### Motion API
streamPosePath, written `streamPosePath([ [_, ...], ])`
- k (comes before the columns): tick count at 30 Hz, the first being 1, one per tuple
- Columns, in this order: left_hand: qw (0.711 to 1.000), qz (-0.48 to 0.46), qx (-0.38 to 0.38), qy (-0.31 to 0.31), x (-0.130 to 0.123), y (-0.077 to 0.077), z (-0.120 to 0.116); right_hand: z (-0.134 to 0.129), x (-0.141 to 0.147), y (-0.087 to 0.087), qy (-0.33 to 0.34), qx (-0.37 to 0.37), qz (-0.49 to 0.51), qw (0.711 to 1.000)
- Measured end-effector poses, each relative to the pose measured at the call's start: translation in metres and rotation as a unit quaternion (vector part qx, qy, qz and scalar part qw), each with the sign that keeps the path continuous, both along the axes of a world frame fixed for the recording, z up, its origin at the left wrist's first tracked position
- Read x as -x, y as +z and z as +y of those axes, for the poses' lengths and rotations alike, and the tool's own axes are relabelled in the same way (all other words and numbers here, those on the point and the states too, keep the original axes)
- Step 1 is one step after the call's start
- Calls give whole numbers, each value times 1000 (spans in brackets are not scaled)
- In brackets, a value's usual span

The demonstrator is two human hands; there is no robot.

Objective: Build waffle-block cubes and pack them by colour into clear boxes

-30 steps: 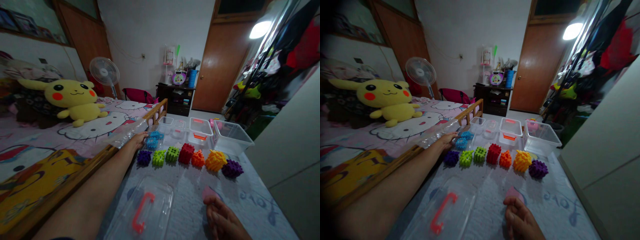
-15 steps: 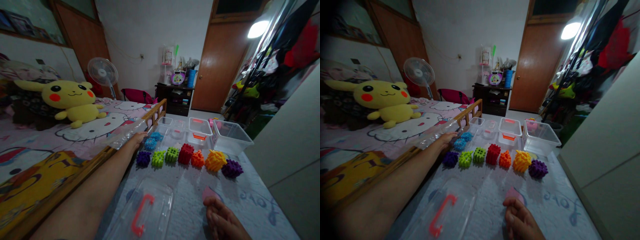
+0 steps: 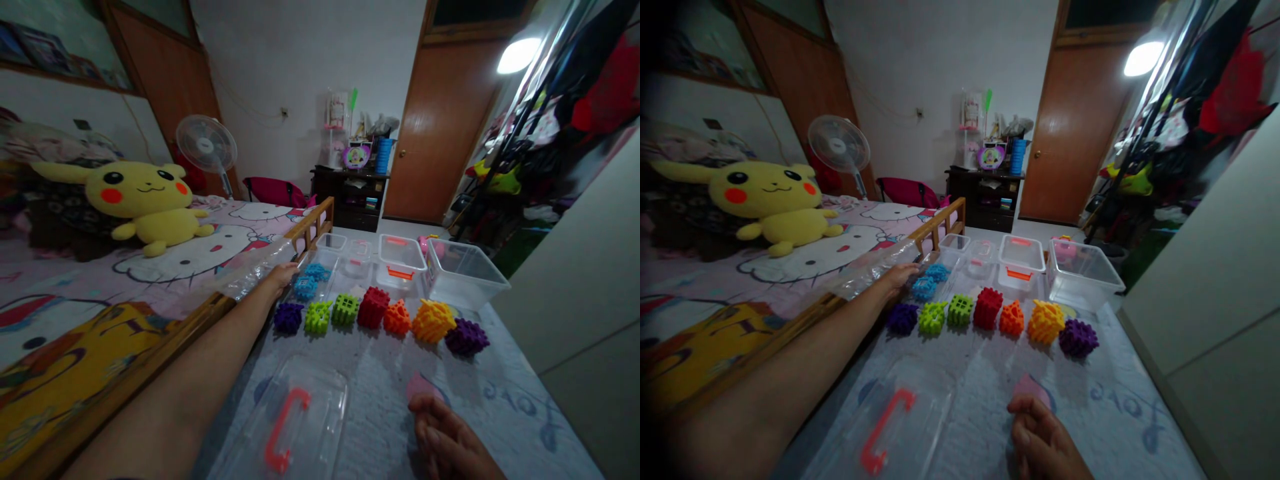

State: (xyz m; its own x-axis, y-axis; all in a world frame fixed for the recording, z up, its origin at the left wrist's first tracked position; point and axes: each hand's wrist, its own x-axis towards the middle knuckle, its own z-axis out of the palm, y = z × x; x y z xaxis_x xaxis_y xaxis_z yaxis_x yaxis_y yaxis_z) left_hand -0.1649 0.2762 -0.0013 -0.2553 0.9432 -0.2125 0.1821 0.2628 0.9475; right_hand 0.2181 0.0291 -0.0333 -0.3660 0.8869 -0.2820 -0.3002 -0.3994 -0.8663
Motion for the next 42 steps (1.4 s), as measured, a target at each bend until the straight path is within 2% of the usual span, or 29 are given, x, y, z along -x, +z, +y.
streamPosePath([
  [3,998,62,-17,9,-2,2,0,-1,1,4,-5,5,-6,1000],
  [6,987,145,-62,27,-5,11,-2,-1,2,6,-1,6,-5,1000],
  [12,930,311,-192,49,-21,40,-10,0,1,2,0,10,7,1000],
  [15,905,361,-224,35,-25,49,-13,0,0,2,-1,10,2,1000],
  [20,886,399,-236,-7,-24,51,-8,1,0,-4,6,5,14,1000],
  [26,889,385,-240,-60,-38,55,12,5,-2,-12,13,17,17,1000],
  [31,921,316,-218,-73,-49,56,15,2,-3,-9,4,21,11,1000],
  [36,953,213,-197,-87,-51,60,-8,2,1,-1,3,22,4,1000],
  [39,965,154,-203,-58,-46,73,-26,2,4,5,2,22,-8,1000],
  [42,969,117,-218,-10,-38,91,-54,1,5,8,-19,24,-26,999],
])
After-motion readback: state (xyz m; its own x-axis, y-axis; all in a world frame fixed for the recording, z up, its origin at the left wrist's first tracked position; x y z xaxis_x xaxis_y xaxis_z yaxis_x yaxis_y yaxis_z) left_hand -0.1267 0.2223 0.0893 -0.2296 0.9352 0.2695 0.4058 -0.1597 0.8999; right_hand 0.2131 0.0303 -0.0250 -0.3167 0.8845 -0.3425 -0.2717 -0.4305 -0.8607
